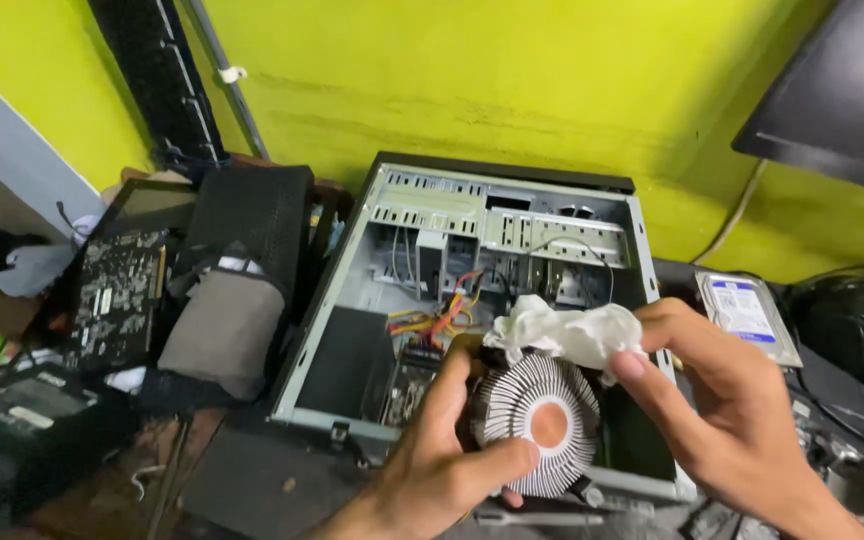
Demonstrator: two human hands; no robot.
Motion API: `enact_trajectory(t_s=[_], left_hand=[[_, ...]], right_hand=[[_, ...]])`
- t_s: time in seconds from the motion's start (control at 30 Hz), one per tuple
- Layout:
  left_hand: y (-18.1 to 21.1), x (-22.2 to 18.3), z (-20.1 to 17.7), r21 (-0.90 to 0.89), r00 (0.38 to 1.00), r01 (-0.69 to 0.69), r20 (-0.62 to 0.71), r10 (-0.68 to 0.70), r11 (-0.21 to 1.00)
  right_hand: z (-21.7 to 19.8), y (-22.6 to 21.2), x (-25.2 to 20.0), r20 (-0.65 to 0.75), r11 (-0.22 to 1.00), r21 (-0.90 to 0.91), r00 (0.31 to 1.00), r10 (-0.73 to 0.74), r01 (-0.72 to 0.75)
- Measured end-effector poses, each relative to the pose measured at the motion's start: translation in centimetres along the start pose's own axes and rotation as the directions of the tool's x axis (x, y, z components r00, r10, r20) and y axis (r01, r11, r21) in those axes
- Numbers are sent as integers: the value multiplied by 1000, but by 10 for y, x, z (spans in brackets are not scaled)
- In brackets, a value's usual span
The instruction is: Cleaning a CPU cooler and inspecting the internal components of a desktop computer
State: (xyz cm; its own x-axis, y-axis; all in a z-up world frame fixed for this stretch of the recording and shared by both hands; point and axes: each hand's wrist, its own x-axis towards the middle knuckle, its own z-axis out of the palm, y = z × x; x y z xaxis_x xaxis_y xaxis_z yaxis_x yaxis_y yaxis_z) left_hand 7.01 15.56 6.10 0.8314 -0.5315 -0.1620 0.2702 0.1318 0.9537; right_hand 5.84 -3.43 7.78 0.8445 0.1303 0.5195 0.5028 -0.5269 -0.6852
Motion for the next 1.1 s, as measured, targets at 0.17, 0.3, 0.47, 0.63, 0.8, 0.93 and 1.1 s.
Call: enact_trajectory(t_s=[0.17, 0.3, 0.47, 0.63, 0.8, 0.93, 1.1], left_hand=[[-25, -66, 11, -117, 999, -54, -14, 52, 992], [-33, -106, 20, -105, 969, 199, -131, -212, 974], [-74, -132, 23, -108, 994, 98, -42, -103, 989], [-92, -145, 30, -124, 990, 131, -37, -137, 984], [-101, -156, 33, -83, 998, 54, -33, -57, 995], [-109, -161, 35, -135, 1000, 6, -7, -7, 991], [-103, -169, 37, -2, 998, -43, -36, 43, 999]], right_hand=[[-7, -45, -63, -240, 981, -14, 953, 185, -194], [-4, -29, -121, -504, 869, 139, 722, 474, -474], [14, -50, -161, -274, 924, -1, 889, 367, -382], [41, -71, -179, -118, 970, -163, 979, 164, -182], [57, -82, -192, -149, 980, -196, 989, -11, -19], [62, -92, -201, -78, 978, -208, 996, -32, 15], [70, -92, -212, -196, 968, -249, 978, -78, 27]])
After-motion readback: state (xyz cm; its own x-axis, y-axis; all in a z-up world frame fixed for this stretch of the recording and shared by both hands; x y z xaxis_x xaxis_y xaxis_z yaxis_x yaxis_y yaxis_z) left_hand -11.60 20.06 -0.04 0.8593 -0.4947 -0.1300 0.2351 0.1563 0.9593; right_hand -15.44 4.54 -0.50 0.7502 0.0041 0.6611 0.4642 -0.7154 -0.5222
